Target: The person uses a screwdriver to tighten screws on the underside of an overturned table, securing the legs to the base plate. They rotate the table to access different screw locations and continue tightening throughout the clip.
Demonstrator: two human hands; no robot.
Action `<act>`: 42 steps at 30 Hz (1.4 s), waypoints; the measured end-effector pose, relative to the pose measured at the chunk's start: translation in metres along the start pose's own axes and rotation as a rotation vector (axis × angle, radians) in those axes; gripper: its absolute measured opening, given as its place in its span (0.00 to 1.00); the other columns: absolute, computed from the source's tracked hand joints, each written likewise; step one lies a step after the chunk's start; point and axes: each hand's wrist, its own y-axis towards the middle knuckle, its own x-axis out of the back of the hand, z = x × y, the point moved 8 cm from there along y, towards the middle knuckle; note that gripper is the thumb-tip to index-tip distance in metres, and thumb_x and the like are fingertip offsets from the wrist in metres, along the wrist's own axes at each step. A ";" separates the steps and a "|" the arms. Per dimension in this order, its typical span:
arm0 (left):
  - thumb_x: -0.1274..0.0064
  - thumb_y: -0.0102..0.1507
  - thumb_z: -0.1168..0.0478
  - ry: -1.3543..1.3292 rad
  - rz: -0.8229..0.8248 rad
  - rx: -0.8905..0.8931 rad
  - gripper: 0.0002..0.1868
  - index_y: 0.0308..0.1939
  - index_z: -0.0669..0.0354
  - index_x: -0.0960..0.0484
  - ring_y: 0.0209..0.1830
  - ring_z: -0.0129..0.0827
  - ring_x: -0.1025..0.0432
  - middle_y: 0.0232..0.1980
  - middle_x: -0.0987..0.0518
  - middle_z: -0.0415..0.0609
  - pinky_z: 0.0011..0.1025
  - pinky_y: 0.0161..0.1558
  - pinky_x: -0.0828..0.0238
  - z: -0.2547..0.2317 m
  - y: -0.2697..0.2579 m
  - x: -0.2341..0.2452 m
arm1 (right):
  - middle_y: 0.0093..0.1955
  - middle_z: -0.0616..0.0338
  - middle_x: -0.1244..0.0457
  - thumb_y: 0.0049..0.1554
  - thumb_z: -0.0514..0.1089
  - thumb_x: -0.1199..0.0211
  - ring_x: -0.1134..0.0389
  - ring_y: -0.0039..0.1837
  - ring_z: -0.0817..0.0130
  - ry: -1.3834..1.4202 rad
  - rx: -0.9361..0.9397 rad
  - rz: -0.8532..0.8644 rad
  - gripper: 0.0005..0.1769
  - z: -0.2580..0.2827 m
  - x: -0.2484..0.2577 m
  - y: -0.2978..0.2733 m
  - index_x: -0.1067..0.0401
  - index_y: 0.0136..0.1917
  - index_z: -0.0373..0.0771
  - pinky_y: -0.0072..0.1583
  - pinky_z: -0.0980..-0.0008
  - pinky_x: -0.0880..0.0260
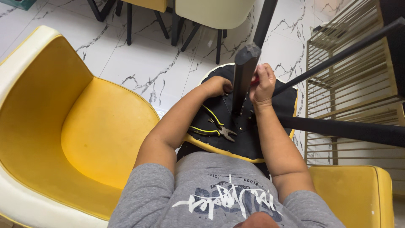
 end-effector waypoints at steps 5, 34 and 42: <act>0.40 0.53 0.73 0.282 0.006 -0.101 0.15 0.43 0.57 0.13 0.45 0.37 0.19 0.43 0.14 0.50 0.33 0.47 0.23 -0.022 -0.005 -0.002 | 0.31 0.63 0.43 0.67 0.45 0.40 0.41 0.34 0.71 -0.087 0.068 -0.017 0.16 0.016 0.008 0.003 0.36 0.39 0.42 0.41 0.72 0.39; 0.48 0.57 0.73 0.178 -0.080 -0.059 0.11 0.36 0.57 0.12 0.38 0.33 0.18 0.36 0.14 0.49 0.30 0.43 0.24 -0.023 -0.021 0.017 | 0.31 0.61 0.45 0.66 0.46 0.39 0.43 0.36 0.71 0.069 0.033 -0.099 0.15 -0.005 0.027 0.002 0.35 0.39 0.40 0.41 0.71 0.40; 0.46 0.55 0.71 0.222 -0.141 -0.090 0.11 0.38 0.56 0.12 0.40 0.38 0.18 0.37 0.14 0.50 0.33 0.44 0.24 -0.014 -0.024 0.020 | 0.30 0.61 0.44 0.66 0.45 0.42 0.41 0.34 0.68 0.056 0.079 -0.022 0.16 0.007 0.004 0.002 0.36 0.37 0.40 0.41 0.69 0.39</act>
